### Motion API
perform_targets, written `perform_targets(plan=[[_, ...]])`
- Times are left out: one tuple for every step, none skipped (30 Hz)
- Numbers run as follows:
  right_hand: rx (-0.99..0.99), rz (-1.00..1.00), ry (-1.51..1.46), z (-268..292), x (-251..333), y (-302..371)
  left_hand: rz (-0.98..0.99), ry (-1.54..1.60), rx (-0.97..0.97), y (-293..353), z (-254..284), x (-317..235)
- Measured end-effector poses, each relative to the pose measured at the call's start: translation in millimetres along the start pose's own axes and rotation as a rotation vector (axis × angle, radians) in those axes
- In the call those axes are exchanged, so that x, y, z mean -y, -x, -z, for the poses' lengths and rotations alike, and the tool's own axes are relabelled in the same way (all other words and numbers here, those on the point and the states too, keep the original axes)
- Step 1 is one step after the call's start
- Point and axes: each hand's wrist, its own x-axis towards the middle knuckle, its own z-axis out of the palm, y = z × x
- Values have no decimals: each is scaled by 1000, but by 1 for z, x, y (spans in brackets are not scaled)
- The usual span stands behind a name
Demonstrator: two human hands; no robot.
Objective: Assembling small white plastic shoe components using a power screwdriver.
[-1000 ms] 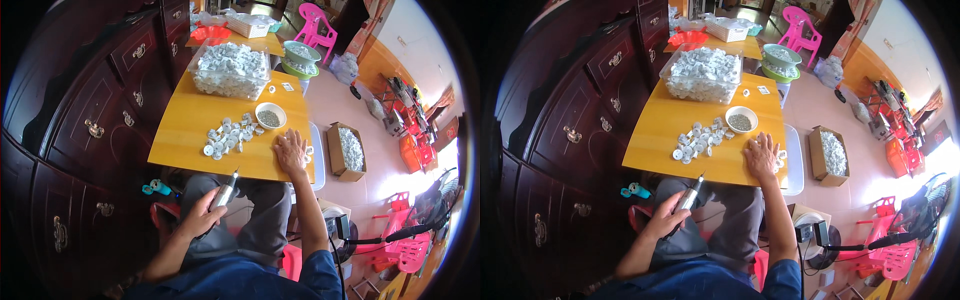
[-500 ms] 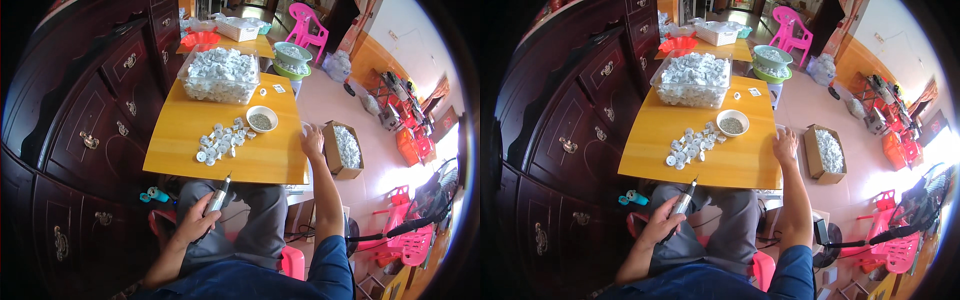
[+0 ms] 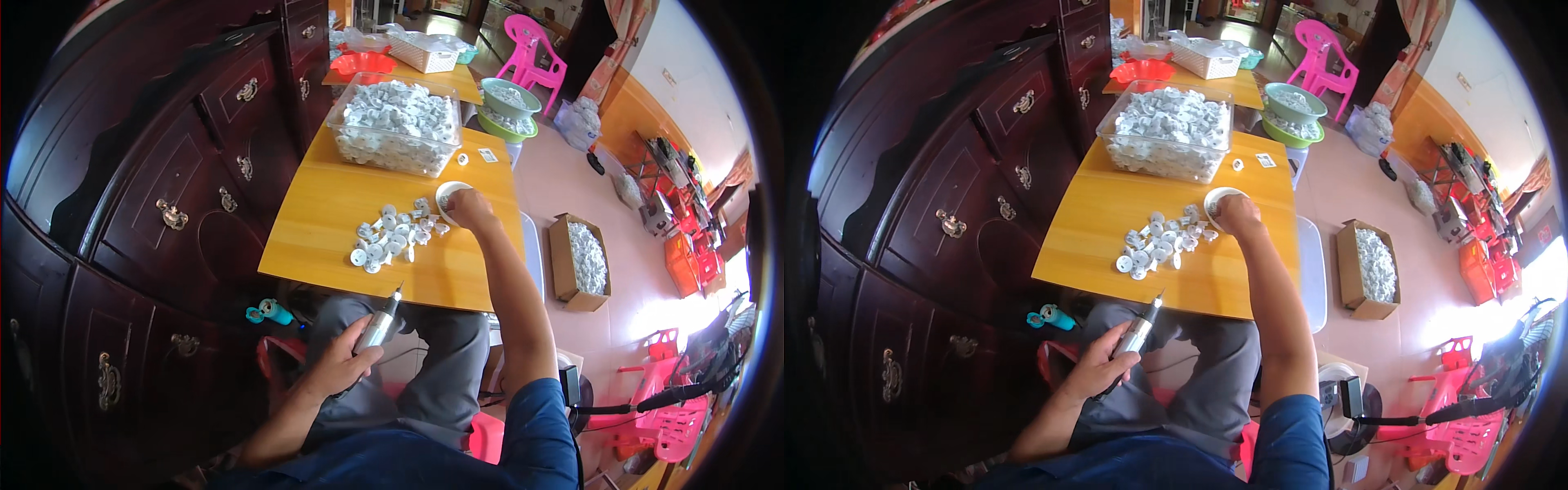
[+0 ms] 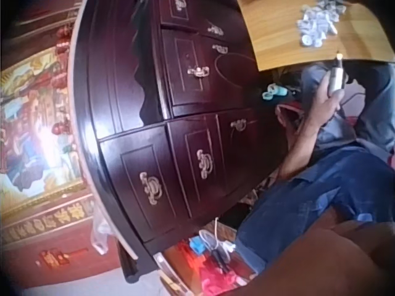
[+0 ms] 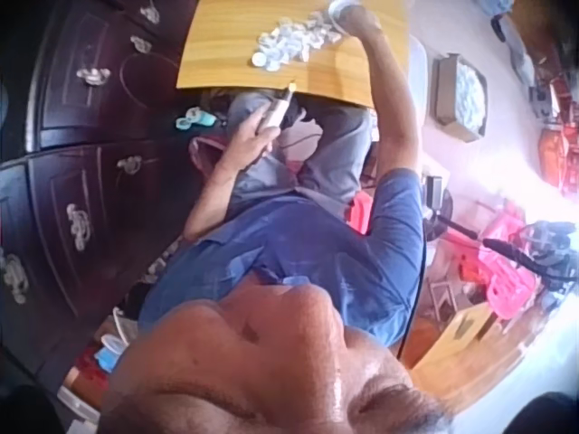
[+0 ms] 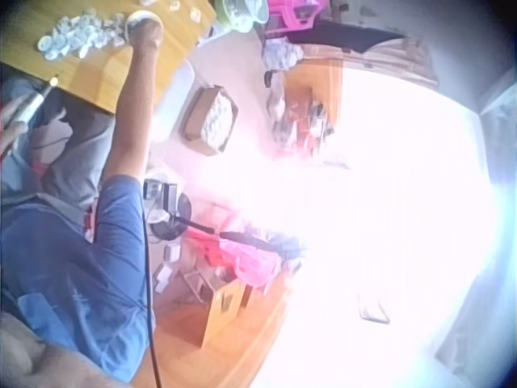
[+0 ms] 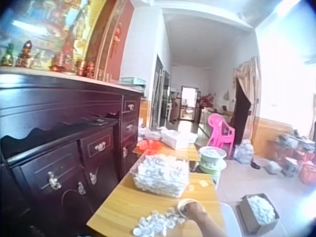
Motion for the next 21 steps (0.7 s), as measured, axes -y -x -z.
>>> perform_targets(plan=[[8,-11,-3,0,0,-2,-12,-11,3,0,-1,-2],[11,-3,-4,-1,0,-3,-24,-22,6,0,-2,-4],[20,-9,-13,-3,-3,-6,-9,-4,6,1,-2,-6],[28,-17,-22,-4,-5,-8,-10,-2,1,1,-2,-4],[22,-10,-34,-7,-7,-9,-7,-4,-17,1,-1,0],[23,-8,-34,-10,-10,-12,-3,-6,-32,1,-1,2],[11,-21,-3,-14,-12,-15,-3,-5,-33,1,-1,1],[-1,-36,28,-17,-16,-17,-5,2,-32,1,-2,-1],[0,-33,25,-18,-15,-18,-5,6,-34,1,-2,-3],[-5,-45,16,-18,-15,-19,-4,5,-37,2,-1,-4],[-10,-57,8,-18,-15,-20,-7,-6,-33,2,-1,-4],[-8,-51,6,-15,-12,-19,-10,-15,-34,2,0,-4],[6,-46,-85,-10,-10,-17,-10,-16,-40,2,1,-4],[21,-40,-176,-7,-7,-15,-6,-20,-45,2,2,-4],[21,-43,-177,-8,-9,-15,-2,-25,-40,2,1,-4],[29,-34,-146,-8,-10,-15,0,-25,-38,2,1,-4],[38,-24,-116,-9,-11,-15,1,-45,-36,3,1,-5],[39,-22,-117,-8,-8,-15,2,-64,-39,3,1,-6],[35,-46,-106,-7,-5,-14,3,-64,-42,3,2,-7],[30,-69,-95,-6,-1,-13,-8,-63,-29,2,2,-9],[30,-72,-95,-8,-4,-14,-20,-60,-11,2,1,-10]])
